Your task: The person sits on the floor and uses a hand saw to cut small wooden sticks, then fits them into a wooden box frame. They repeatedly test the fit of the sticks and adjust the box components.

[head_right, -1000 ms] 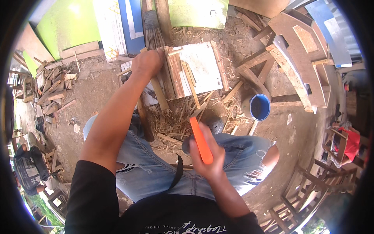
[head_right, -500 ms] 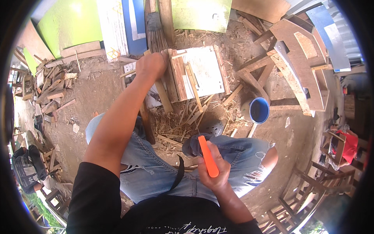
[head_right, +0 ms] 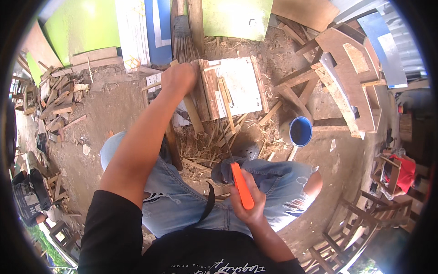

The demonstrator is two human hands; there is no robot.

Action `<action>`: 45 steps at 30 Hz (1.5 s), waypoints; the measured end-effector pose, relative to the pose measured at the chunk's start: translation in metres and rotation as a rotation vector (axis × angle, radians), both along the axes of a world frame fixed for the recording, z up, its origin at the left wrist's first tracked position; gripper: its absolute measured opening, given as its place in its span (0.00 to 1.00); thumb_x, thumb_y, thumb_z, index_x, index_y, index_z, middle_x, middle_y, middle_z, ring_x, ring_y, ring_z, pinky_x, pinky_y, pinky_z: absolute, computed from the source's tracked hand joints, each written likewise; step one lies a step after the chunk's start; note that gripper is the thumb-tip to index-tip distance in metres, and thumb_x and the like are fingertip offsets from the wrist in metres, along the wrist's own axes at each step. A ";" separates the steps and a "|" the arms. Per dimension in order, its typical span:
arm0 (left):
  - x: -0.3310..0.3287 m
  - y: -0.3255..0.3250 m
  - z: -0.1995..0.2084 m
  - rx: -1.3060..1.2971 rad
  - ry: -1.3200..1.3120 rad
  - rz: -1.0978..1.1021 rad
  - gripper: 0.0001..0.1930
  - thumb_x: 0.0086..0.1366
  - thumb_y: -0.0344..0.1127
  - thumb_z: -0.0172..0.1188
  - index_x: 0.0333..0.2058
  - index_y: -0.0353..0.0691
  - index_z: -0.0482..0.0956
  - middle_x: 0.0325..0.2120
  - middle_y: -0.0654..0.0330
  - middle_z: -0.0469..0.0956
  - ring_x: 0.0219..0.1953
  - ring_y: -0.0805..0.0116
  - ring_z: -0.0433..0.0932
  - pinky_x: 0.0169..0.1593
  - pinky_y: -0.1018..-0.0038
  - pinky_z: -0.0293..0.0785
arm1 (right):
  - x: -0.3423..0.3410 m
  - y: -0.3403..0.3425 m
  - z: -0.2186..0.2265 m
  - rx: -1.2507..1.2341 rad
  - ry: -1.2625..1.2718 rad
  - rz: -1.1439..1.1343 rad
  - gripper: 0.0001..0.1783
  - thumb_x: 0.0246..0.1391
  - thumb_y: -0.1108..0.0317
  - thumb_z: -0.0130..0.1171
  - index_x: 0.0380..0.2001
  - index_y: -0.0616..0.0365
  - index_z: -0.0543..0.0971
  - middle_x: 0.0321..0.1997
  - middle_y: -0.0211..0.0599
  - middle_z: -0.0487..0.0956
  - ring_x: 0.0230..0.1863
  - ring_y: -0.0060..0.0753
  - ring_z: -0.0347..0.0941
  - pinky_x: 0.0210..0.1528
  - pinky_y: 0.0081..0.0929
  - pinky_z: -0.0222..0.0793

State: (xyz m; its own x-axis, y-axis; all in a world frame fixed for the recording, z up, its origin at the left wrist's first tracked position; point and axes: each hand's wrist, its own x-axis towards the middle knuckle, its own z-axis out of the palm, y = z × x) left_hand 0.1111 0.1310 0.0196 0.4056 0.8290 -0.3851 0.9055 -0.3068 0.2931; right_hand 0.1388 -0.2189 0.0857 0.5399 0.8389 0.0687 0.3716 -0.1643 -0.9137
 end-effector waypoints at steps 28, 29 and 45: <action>-0.027 -0.014 0.011 0.012 -0.127 -0.235 0.19 0.73 0.50 0.43 0.45 0.47 0.80 0.42 0.52 0.82 0.47 0.50 0.79 0.50 0.55 0.74 | 0.006 -0.030 0.025 -0.112 -0.095 0.007 0.28 0.57 0.71 0.64 0.58 0.73 0.71 0.47 0.50 0.82 0.45 0.32 0.81 0.47 0.25 0.75; -0.026 -0.017 0.012 0.035 -0.123 -0.233 0.18 0.73 0.50 0.44 0.44 0.47 0.80 0.41 0.53 0.82 0.47 0.51 0.79 0.49 0.55 0.75 | 0.003 -0.032 0.023 -0.103 -0.104 -0.011 0.28 0.56 0.70 0.64 0.57 0.73 0.71 0.46 0.51 0.82 0.44 0.33 0.81 0.46 0.25 0.76; -0.023 -0.007 -0.002 -0.051 -0.097 -0.241 0.24 0.74 0.52 0.41 0.47 0.39 0.78 0.45 0.47 0.80 0.50 0.47 0.77 0.53 0.54 0.72 | -0.006 -0.022 0.018 -0.094 0.101 -0.127 0.28 0.58 0.69 0.63 0.59 0.71 0.71 0.50 0.52 0.81 0.49 0.36 0.81 0.51 0.28 0.74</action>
State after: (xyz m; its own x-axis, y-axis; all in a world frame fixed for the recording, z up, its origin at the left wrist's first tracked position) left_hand 0.0884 0.1242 0.0174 0.6258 0.6845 -0.3740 0.7752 -0.4926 0.3955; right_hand 0.1332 -0.2410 0.1037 0.6424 0.7635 -0.0666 0.2499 -0.2909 -0.9236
